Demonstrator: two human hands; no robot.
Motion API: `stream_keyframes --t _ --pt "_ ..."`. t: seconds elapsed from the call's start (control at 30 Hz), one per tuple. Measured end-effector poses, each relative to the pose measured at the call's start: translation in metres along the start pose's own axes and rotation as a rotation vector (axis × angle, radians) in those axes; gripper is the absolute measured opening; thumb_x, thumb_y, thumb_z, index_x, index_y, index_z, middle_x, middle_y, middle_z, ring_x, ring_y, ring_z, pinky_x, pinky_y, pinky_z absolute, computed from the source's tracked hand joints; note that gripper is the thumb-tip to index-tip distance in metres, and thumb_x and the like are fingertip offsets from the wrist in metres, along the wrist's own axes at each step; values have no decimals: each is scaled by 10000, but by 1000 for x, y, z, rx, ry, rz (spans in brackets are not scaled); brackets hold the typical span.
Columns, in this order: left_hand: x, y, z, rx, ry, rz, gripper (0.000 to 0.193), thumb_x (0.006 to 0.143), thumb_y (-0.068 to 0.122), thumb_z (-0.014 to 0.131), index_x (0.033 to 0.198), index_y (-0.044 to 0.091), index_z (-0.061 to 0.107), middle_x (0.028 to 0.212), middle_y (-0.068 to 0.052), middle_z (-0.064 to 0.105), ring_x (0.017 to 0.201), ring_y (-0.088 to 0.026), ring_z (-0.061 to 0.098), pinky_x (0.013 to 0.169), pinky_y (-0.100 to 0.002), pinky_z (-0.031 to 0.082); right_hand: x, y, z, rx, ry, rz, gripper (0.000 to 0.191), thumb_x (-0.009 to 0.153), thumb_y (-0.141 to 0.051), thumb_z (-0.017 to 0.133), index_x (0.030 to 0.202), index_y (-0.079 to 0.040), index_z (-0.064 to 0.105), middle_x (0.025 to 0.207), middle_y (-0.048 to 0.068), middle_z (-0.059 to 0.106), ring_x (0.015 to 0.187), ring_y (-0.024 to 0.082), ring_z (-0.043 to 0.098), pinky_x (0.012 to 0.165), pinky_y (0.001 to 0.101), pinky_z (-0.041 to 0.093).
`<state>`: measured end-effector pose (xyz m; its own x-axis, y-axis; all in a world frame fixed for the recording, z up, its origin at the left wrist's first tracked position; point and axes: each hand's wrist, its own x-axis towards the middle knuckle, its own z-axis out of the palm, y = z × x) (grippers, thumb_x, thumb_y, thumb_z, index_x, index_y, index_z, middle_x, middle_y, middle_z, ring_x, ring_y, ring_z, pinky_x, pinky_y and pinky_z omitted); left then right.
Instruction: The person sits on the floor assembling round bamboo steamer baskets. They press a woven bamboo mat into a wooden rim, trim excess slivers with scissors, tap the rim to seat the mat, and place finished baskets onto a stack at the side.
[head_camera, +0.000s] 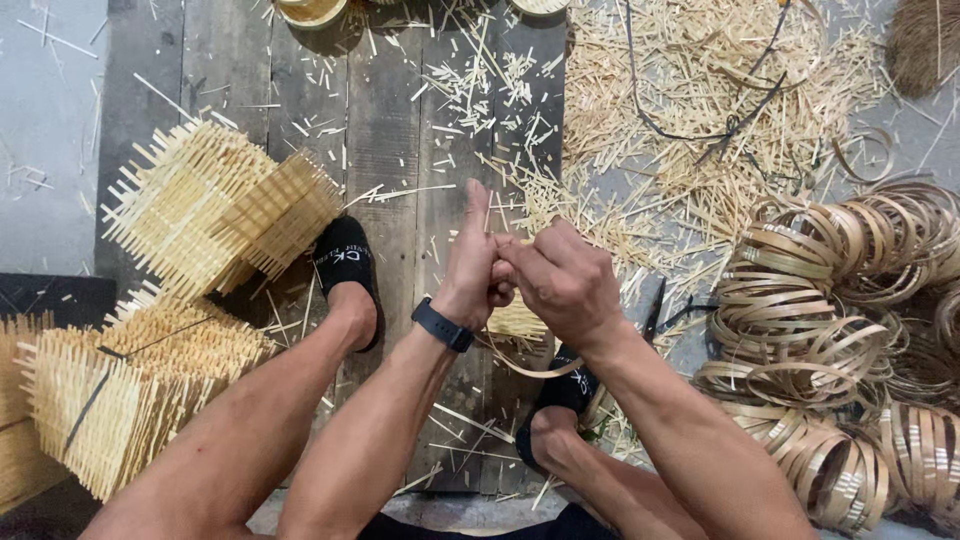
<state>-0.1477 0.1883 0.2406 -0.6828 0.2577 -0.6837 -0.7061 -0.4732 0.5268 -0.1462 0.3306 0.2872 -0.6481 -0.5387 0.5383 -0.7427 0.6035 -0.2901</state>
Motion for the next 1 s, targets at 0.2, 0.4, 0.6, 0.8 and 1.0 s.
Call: stream_keyframes --t 0.2,0.4,0.6,0.8,1.0 --pt "-1 4 -11 46 -95 166 483 911 565 677 738 119 616 526 75 512 382 -57 398 347 -218 315 -12 32 3 716 -155 920 438 779 -232 772 1160 -49 658 819 -9 715 763 136 718 681 289 620" --pt "10 4 -51 -680 -196 290 279 1005 362 660 934 93 657 695 18 627 542 -91 520 493 -260 414 -65 40 32 1793 145 1177 369 996 -323 578 1042 27 685 840 103 691 802 208 691 823 413 643" --pt "23 0 -68 -3 -72 39 199 993 223 669 850 84 661 630 18 637 444 -44 452 377 -221 321 -95 58 57 1891 -1 1082 364 1069 -279 664 822 -15 636 651 37 505 528 117 399 476 270 333" --pt "21 -10 -63 -48 21 29 244 920 141 703 707 110 589 520 61 470 389 -36 331 339 -230 199 -96 52 67 1938 -102 1239 407 1023 -316 674 703 -162 475 555 -66 364 461 57 293 383 230 255" --pt "35 -24 -76 -135 178 53 302 934 212 772 732 110 571 548 41 509 416 -58 370 367 -232 232 -112 59 70 1480 -55 1359 414 1014 -375 597 788 -32 646 626 8 567 539 136 551 515 271 499"
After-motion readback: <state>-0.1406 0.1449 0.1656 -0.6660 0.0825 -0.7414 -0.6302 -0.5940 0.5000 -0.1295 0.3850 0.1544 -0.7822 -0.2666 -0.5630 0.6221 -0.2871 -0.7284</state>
